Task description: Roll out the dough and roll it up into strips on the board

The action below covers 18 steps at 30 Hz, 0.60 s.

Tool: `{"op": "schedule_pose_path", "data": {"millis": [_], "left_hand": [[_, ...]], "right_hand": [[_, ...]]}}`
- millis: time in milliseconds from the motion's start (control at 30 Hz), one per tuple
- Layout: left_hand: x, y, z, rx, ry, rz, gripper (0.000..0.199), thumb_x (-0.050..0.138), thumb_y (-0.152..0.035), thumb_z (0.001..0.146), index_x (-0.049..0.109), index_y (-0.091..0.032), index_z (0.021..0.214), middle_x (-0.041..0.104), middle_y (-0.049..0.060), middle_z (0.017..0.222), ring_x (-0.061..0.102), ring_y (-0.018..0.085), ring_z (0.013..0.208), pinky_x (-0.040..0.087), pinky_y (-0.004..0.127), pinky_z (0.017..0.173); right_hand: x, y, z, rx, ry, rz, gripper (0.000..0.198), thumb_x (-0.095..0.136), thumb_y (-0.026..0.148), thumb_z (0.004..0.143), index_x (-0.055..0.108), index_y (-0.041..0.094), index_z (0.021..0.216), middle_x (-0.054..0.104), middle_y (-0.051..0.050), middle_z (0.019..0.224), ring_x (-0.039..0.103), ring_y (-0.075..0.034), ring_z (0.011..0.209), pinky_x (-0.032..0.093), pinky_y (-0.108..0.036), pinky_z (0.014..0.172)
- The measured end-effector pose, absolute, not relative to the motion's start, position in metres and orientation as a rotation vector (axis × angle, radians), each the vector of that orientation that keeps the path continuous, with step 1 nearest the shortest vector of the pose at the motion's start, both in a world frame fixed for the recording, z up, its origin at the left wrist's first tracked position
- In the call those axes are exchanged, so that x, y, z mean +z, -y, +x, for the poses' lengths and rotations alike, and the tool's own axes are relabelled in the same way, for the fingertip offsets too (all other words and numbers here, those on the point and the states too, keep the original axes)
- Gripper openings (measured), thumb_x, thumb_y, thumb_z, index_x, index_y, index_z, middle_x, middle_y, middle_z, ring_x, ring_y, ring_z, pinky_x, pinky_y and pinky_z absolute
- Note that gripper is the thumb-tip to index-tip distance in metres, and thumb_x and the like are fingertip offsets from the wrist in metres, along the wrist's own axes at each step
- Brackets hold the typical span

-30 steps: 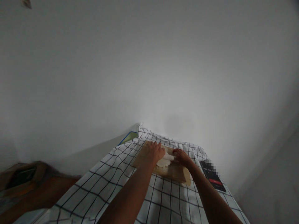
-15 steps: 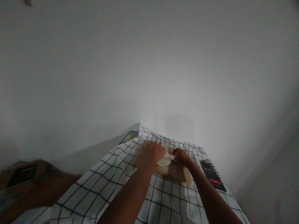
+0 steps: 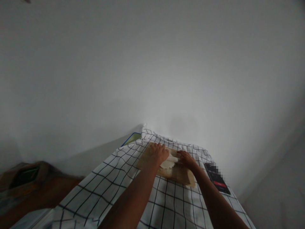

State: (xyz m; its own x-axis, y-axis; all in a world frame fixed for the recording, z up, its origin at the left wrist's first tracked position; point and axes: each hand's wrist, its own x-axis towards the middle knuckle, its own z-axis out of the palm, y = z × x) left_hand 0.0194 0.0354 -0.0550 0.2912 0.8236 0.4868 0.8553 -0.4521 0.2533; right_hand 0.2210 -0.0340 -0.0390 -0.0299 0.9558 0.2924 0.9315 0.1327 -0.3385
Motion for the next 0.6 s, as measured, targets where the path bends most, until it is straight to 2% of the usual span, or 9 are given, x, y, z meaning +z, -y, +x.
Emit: {"op": "schedule_pose_path", "data": {"millis": [133, 267, 367, 433, 500, 600], "left_hand": [[-0.057, -0.035, 0.020, -0.893, 1.633, -2.472, 0.034, 0.056, -0.027, 0.094, 0.077, -0.015, 0.117, 0.073, 0.022, 0.126, 0.060, 0.039, 0.126, 0.038, 0.063, 0.112], [-0.060, -0.033, 0.021, -0.929, 1.649, -2.464, 0.034, 0.055, -0.027, 0.095, 0.077, -0.018, 0.119, 0.073, 0.019, 0.129, 0.058, 0.039, 0.132, 0.036, 0.063, 0.117], [-0.060, -0.030, 0.021, -0.903, 1.674, -2.460, 0.036, 0.054, -0.026, 0.096, 0.077, -0.017, 0.122, 0.072, 0.019, 0.131, 0.056, 0.040, 0.136, 0.034, 0.065, 0.119], [-0.059, -0.029, 0.021, -0.857, 1.681, -2.473, 0.041, 0.054, -0.029, 0.097, 0.074, -0.015, 0.130, 0.069, 0.020, 0.138, 0.052, 0.041, 0.141, 0.031, 0.068, 0.120], [-0.057, -0.029, 0.020, -0.822, 1.674, -2.490, 0.045, 0.055, -0.031, 0.097, 0.072, -0.015, 0.135, 0.066, 0.019, 0.144, 0.049, 0.042, 0.144, 0.030, 0.068, 0.121], [-0.055, -0.030, 0.020, -0.786, 1.674, -2.519, 0.046, 0.056, -0.031, 0.096, 0.071, -0.016, 0.137, 0.065, 0.020, 0.145, 0.050, 0.042, 0.143, 0.032, 0.069, 0.119]], "right_hand": [[-0.047, 0.026, 0.221, 0.125, 1.865, -1.859, 0.047, 0.069, 0.013, 0.076, 0.075, 0.023, 0.122, 0.075, -0.010, 0.127, 0.066, -0.031, 0.123, 0.052, -0.037, 0.103], [-0.051, 0.008, 0.210, 0.097, 1.767, -1.909, 0.056, 0.059, 0.002, 0.073, 0.074, 0.017, 0.125, 0.067, -0.012, 0.142, 0.062, -0.025, 0.131, 0.049, -0.032, 0.107], [-0.048, -0.005, 0.204, 0.094, 1.676, -1.979, 0.058, 0.059, 0.000, 0.069, 0.076, 0.015, 0.122, 0.067, -0.013, 0.141, 0.062, -0.023, 0.131, 0.049, -0.028, 0.105], [-0.044, -0.009, 0.206, 0.114, 1.611, -2.038, 0.049, 0.059, 0.003, 0.070, 0.079, 0.015, 0.114, 0.074, -0.012, 0.128, 0.069, -0.023, 0.120, 0.053, -0.027, 0.096], [-0.040, -0.011, 0.210, 0.148, 1.554, -2.101, 0.040, 0.058, 0.007, 0.074, 0.082, 0.015, 0.105, 0.080, -0.010, 0.104, 0.075, -0.022, 0.100, 0.055, -0.026, 0.083], [-0.037, -0.011, 0.215, 0.166, 1.495, -2.186, 0.031, 0.059, 0.012, 0.080, 0.084, 0.017, 0.096, 0.080, -0.008, 0.081, 0.076, -0.021, 0.081, 0.053, -0.024, 0.071]]}}
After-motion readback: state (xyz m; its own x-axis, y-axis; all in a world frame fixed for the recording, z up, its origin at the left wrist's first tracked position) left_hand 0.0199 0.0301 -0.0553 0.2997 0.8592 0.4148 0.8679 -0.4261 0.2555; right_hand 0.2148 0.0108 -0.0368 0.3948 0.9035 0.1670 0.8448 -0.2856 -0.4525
